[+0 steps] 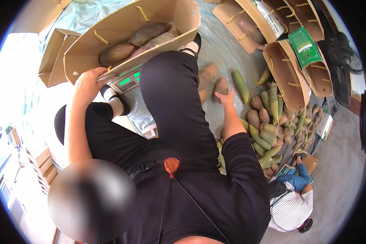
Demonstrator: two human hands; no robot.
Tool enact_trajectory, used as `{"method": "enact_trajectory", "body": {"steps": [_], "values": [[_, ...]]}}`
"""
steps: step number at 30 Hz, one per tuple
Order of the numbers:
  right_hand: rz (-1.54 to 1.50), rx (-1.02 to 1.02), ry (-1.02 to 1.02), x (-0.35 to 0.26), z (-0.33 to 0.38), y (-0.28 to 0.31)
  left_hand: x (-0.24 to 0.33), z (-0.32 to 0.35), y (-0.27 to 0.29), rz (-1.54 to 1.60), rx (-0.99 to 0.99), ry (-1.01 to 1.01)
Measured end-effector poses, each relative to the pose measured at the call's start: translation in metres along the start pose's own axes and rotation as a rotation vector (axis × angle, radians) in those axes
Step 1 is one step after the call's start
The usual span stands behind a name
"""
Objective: Picking up large squash from a pile on the floor, weighing them on a digital scale, and placing them into cardboard boxes.
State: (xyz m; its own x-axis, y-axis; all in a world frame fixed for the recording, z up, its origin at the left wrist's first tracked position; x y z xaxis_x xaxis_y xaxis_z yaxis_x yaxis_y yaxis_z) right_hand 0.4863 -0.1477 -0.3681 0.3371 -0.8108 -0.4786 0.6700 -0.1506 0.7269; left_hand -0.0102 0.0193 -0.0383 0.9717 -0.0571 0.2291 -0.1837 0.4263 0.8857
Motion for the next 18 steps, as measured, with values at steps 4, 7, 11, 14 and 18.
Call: {"method": "enact_trajectory", "body": {"steps": [4, 7, 11, 14, 18], "values": [[-0.238, -0.007, -0.113, 0.058, -0.033, -0.009, 0.003, -0.019, -0.013, -0.015, -0.001, -0.043], [-0.370, -0.104, -0.238, 0.008, 0.007, -0.026, -0.006, 0.000, -0.006, -0.113, 0.016, 0.000], [-0.587, -0.131, -0.553, -0.009, 0.017, -0.010, -0.006, -0.001, -0.007, -0.109, 0.040, -0.030], [-0.780, -0.305, -0.644, -0.014, 0.019, -0.001, -0.001, -0.007, -0.009, -0.125, 0.004, -0.034], [-0.969, -0.374, -0.334, -0.098, 0.043, 0.036, -0.008, -0.001, -0.007, -0.103, -0.003, 0.014]]}}
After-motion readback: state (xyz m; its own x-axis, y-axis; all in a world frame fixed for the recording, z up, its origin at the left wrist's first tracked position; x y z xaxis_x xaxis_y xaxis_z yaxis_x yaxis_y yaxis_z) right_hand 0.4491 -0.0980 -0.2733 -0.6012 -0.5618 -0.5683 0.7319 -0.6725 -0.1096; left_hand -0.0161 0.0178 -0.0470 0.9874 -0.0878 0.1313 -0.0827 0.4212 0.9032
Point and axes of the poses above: each hand's wrist, its own z-axis away from the middle knuckle, its own y-axis out of the back of the hand, x = y × z, the point moved 5 cm from there along -z, towards the middle knuckle, and after that the axes turned 5 degrees about -z, right-handed, at the moved point
